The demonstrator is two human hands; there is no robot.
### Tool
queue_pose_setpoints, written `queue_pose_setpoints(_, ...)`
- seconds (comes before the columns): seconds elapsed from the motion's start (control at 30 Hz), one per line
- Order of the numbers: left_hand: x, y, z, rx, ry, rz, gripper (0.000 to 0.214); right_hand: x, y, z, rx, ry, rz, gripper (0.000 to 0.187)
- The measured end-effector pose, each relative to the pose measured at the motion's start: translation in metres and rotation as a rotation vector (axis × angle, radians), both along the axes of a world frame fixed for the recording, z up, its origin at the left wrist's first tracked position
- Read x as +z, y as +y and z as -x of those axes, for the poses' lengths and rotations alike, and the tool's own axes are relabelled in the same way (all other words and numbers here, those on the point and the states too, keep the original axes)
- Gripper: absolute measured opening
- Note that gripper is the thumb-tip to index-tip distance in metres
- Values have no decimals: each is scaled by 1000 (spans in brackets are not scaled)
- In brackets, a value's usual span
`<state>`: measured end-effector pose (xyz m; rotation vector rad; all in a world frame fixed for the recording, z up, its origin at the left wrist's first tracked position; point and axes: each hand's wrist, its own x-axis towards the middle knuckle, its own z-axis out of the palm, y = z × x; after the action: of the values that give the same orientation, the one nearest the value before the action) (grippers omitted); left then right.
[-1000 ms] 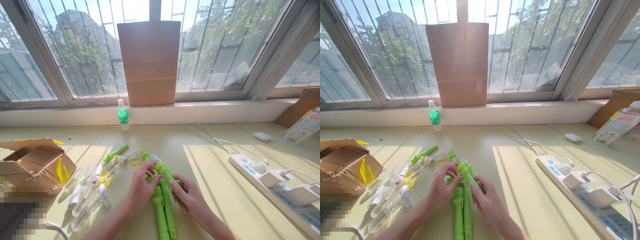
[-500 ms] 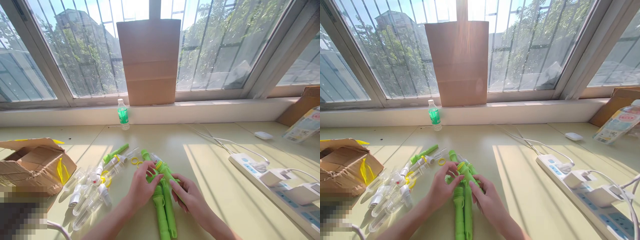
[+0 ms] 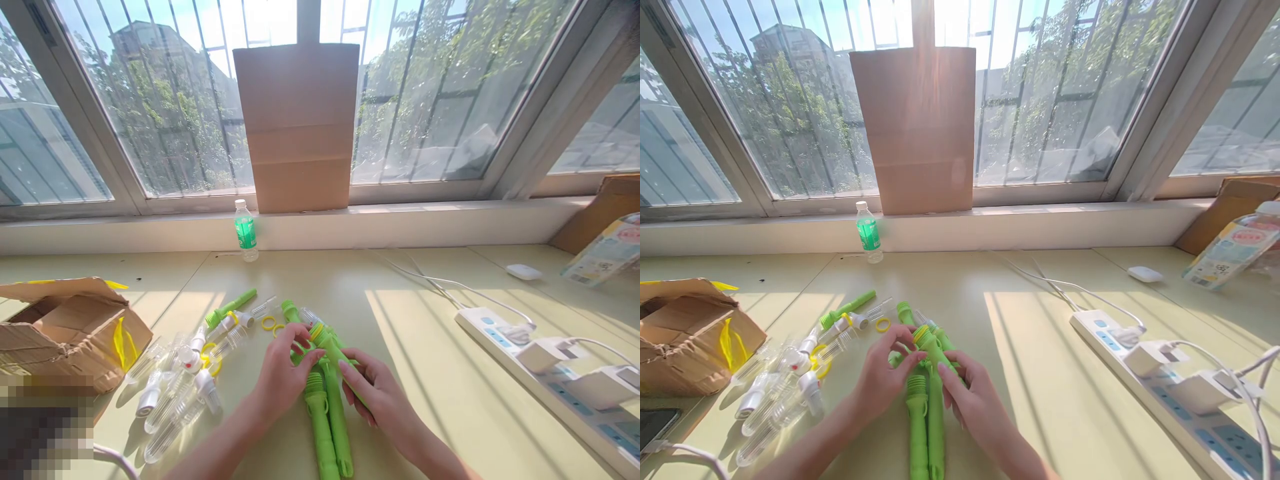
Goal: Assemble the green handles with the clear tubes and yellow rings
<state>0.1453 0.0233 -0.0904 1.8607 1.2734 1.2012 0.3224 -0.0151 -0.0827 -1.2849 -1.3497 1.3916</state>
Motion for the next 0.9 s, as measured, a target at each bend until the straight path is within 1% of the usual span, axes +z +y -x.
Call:
queue_pose_setpoints(0.23,0,-1,1,-1,-20,-15,10,-2,2,0,33,33,10,45)
queue_pose_setpoints(0.43,1,-2,-1,20,-36,-22,12,-1,2,0,23,33,-11,45)
queue_pose_setpoints(0.67,4,-1,2,-40,-93,-52,17,-2,1,-2,102,79,-15,42)
queue_pose_setpoints(0.9,7,-1,3,-19,-28,-21,15,-5,0,-3,94,79,-10,41)
